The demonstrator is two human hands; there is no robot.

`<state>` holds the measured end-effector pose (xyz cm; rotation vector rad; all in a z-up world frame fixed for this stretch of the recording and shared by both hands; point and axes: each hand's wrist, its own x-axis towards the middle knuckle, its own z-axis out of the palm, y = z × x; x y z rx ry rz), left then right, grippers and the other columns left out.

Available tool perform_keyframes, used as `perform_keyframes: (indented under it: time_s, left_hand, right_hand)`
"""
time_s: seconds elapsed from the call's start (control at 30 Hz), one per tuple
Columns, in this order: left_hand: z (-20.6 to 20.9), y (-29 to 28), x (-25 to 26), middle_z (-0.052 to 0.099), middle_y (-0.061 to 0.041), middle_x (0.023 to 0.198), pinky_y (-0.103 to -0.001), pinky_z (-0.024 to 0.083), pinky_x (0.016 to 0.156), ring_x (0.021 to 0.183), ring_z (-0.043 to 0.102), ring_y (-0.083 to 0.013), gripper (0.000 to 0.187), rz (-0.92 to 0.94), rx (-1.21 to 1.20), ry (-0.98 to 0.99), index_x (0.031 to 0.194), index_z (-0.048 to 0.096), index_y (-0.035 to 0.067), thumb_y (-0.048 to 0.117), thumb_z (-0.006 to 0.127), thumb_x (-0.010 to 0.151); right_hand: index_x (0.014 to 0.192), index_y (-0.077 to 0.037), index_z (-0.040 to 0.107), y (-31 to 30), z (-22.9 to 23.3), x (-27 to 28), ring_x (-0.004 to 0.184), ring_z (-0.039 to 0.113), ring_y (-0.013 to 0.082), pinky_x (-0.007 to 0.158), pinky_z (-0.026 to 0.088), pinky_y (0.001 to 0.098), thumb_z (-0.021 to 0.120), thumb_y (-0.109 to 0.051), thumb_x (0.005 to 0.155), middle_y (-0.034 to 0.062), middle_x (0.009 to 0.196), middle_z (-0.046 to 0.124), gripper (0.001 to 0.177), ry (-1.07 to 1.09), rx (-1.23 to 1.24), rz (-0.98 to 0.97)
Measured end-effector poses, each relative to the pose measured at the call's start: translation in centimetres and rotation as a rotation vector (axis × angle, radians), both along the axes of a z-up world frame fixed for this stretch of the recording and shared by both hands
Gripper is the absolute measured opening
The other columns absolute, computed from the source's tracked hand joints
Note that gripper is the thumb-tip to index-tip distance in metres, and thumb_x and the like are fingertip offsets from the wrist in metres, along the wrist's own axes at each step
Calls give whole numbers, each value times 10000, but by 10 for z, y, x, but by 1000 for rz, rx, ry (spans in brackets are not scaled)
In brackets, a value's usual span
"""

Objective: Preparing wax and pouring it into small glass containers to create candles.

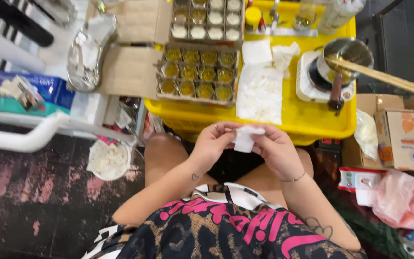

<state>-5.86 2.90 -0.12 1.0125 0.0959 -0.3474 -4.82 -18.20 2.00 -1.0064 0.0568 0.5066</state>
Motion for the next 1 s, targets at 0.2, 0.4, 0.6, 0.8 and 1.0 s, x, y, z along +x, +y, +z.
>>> perform_keyframes:
  time_s: [0.2,0.4,0.6,0.8,1.0]
  left_hand:
    - [-11,19,39,687,-25,968,-277,542,800,864,652,-114,122,29,-21,-7,1090,660,42,33,550,1039]
    - [-1,27,53,681,-19,961,-262,540,798,856,644,-106,123,51,-58,54,1049,660,47,68,545,1010]
    - [19,26,64,657,-1,977,-225,502,784,860,614,-75,121,-18,25,11,1126,618,37,86,622,1015]
    - [18,34,56,642,20,987,-210,501,759,846,606,-46,360,-44,77,-126,1285,533,66,69,688,960]
    - [4,60,40,690,16,929,-202,501,743,812,606,-34,181,-89,144,-68,1117,666,21,113,703,966]
  right_hand:
    - [1120,21,727,20,19,39,999,702,150,873,578,297,524,2,985,88,1124,733,244,-26,-243,59]
    - [1114,35,756,25,25,59,1003,714,154,901,571,279,468,-12,945,113,1126,766,337,-212,-271,113]
    - [1152,23,755,29,29,60,944,644,105,820,511,247,629,-39,1003,87,1077,744,205,-250,-428,61]
    - [1193,-3,634,51,22,47,989,683,117,877,563,270,714,39,897,56,1098,704,310,-215,-284,-43]
    - [1251,-20,623,84,20,31,942,680,118,824,553,269,718,18,876,62,1077,713,389,-114,-245,-177]
